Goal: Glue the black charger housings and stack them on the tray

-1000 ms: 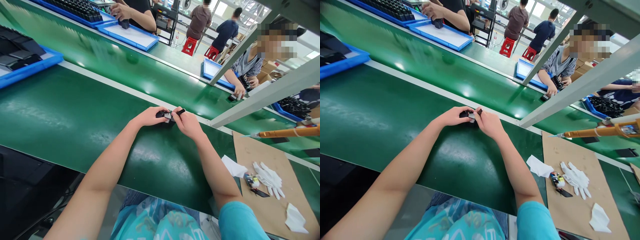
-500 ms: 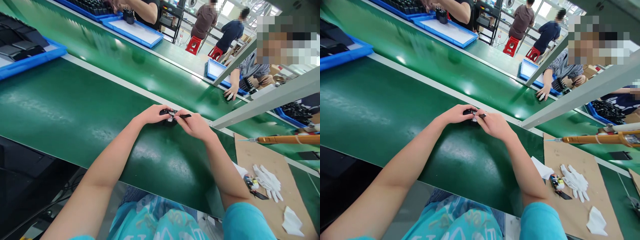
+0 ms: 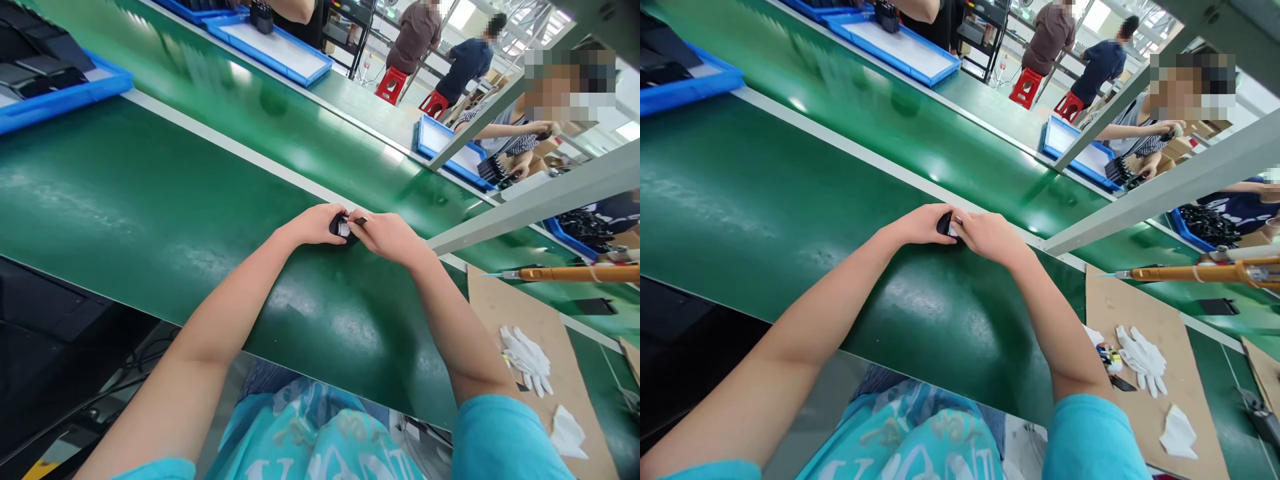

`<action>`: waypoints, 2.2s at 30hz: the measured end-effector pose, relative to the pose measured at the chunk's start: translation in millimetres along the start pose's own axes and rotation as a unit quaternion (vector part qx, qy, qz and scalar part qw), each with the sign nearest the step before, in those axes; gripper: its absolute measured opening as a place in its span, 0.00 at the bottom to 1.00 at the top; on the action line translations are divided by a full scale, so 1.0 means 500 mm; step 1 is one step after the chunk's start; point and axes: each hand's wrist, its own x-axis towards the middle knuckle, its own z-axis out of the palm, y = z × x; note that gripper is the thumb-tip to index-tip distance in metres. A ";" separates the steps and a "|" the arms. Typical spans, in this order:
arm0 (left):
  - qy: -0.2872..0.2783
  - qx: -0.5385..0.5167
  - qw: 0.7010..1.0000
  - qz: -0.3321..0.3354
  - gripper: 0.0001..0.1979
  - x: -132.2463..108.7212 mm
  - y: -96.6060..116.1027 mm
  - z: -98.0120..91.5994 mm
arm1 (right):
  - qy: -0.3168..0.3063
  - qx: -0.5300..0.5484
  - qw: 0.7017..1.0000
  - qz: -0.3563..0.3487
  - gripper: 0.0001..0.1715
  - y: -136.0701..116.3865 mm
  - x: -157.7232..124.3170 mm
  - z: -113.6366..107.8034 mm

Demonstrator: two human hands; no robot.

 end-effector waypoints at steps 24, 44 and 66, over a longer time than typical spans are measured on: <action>0.008 -0.024 0.999 0.047 0.15 0.009 -0.008 0.008 | -0.077 -0.035 0.994 -0.069 0.18 -0.013 0.046 -0.051; -0.049 -0.053 0.997 -0.022 0.37 -0.007 0.008 -0.019 | 0.233 0.201 0.951 -0.028 0.11 0.016 -0.172 0.110; 0.080 -0.049 0.994 -0.056 0.23 -0.001 0.010 0.020 | 0.142 0.425 0.876 0.180 0.36 0.021 -0.113 0.160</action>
